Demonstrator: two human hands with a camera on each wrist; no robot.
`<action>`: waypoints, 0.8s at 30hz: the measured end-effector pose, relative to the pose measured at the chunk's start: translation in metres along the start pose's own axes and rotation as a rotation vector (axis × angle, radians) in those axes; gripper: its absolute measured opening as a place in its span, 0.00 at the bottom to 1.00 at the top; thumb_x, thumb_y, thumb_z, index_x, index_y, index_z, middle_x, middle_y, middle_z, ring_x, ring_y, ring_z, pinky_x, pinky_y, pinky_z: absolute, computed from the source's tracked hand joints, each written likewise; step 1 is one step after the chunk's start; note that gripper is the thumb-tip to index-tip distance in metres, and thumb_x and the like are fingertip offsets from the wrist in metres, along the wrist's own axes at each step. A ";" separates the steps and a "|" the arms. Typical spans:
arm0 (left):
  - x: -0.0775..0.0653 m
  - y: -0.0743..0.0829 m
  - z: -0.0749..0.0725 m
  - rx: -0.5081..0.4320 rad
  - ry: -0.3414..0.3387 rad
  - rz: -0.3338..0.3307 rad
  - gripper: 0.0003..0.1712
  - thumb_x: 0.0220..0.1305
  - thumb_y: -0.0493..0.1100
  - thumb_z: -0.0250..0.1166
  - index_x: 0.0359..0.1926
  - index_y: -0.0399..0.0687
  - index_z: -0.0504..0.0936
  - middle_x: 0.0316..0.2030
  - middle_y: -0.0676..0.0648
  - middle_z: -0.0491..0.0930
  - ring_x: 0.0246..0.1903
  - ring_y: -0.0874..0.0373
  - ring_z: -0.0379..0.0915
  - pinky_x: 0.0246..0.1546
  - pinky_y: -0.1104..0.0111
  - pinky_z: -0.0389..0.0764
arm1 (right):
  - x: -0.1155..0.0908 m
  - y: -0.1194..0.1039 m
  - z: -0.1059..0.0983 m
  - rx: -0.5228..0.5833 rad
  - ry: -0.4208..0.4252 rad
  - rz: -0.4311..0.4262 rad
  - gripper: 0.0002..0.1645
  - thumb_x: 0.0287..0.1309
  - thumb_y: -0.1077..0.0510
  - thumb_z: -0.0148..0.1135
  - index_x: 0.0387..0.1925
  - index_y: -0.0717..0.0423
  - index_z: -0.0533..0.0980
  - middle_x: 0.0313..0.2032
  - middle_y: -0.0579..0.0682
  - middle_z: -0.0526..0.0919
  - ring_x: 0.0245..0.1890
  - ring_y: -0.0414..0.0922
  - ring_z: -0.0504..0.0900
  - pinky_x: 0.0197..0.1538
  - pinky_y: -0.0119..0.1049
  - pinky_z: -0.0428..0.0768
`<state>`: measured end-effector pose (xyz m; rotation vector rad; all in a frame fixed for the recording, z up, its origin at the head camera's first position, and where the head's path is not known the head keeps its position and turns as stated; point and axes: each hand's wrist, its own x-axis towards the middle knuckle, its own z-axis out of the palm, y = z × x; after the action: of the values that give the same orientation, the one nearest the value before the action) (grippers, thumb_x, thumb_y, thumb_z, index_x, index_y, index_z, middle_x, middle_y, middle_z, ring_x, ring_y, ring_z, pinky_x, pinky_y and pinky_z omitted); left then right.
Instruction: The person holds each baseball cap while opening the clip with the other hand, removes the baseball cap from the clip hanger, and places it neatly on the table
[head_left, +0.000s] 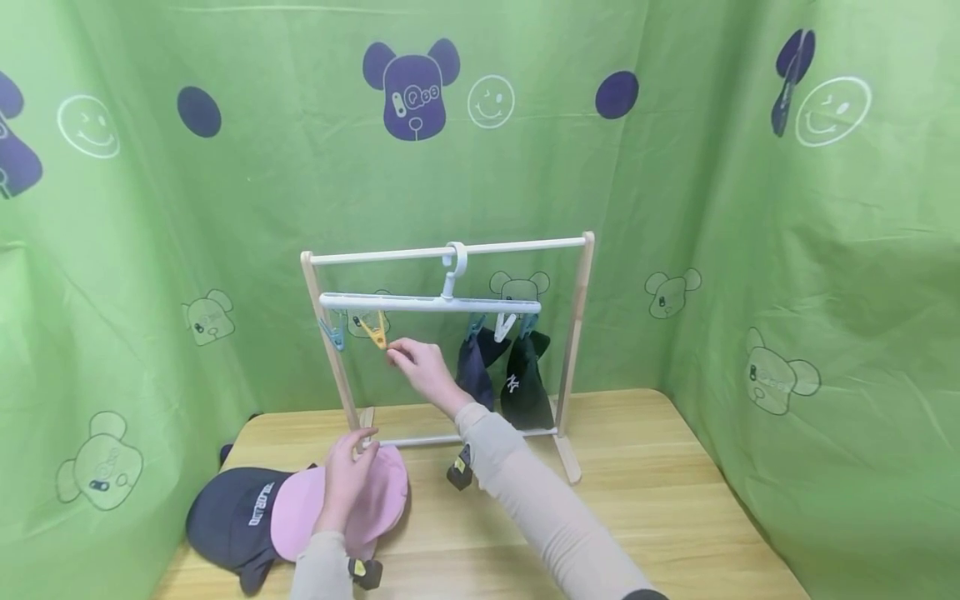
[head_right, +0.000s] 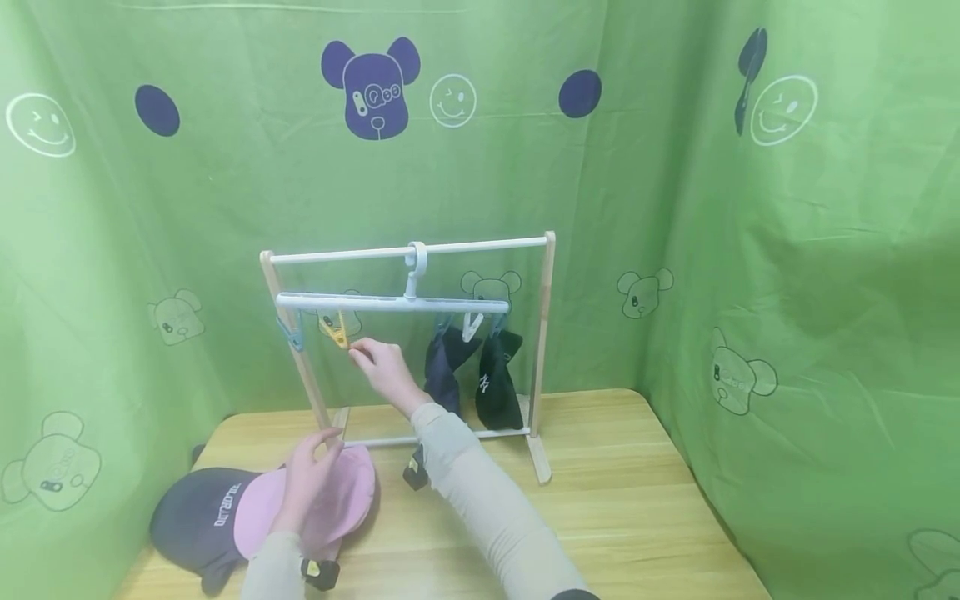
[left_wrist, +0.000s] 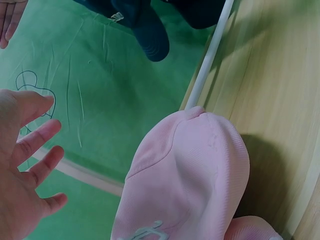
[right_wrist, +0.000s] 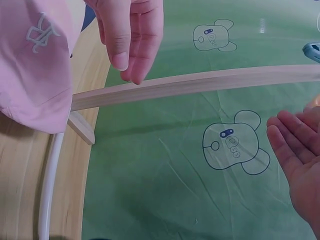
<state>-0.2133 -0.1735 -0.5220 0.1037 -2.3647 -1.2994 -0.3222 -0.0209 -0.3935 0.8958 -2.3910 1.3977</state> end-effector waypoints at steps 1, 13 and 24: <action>0.000 0.000 0.001 -0.001 0.000 0.001 0.16 0.61 0.36 0.65 0.51 0.41 0.82 0.54 0.35 0.80 0.58 0.36 0.71 0.63 0.39 0.65 | -0.001 0.001 0.000 -0.003 0.004 -0.002 0.12 0.67 0.57 0.57 0.44 0.60 0.82 0.38 0.54 0.89 0.38 0.46 0.87 0.44 0.29 0.83; 0.002 0.003 0.004 -0.023 -0.057 -0.033 0.17 0.63 0.37 0.64 0.53 0.42 0.80 0.57 0.37 0.78 0.61 0.39 0.70 0.67 0.43 0.65 | -0.004 0.010 -0.011 0.010 0.041 -0.002 0.12 0.63 0.55 0.62 0.43 0.58 0.82 0.38 0.52 0.89 0.37 0.45 0.87 0.43 0.29 0.83; 0.005 0.014 0.011 -0.051 -0.046 -0.005 0.19 0.63 0.38 0.64 0.56 0.42 0.79 0.57 0.37 0.78 0.60 0.40 0.71 0.65 0.44 0.67 | -0.006 0.017 -0.030 -0.020 0.082 0.035 0.14 0.64 0.53 0.61 0.44 0.57 0.82 0.39 0.50 0.89 0.38 0.43 0.86 0.44 0.31 0.83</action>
<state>-0.2204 -0.1581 -0.5142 0.0654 -2.3688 -1.3777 -0.3309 0.0124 -0.3928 0.7793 -2.3665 1.3925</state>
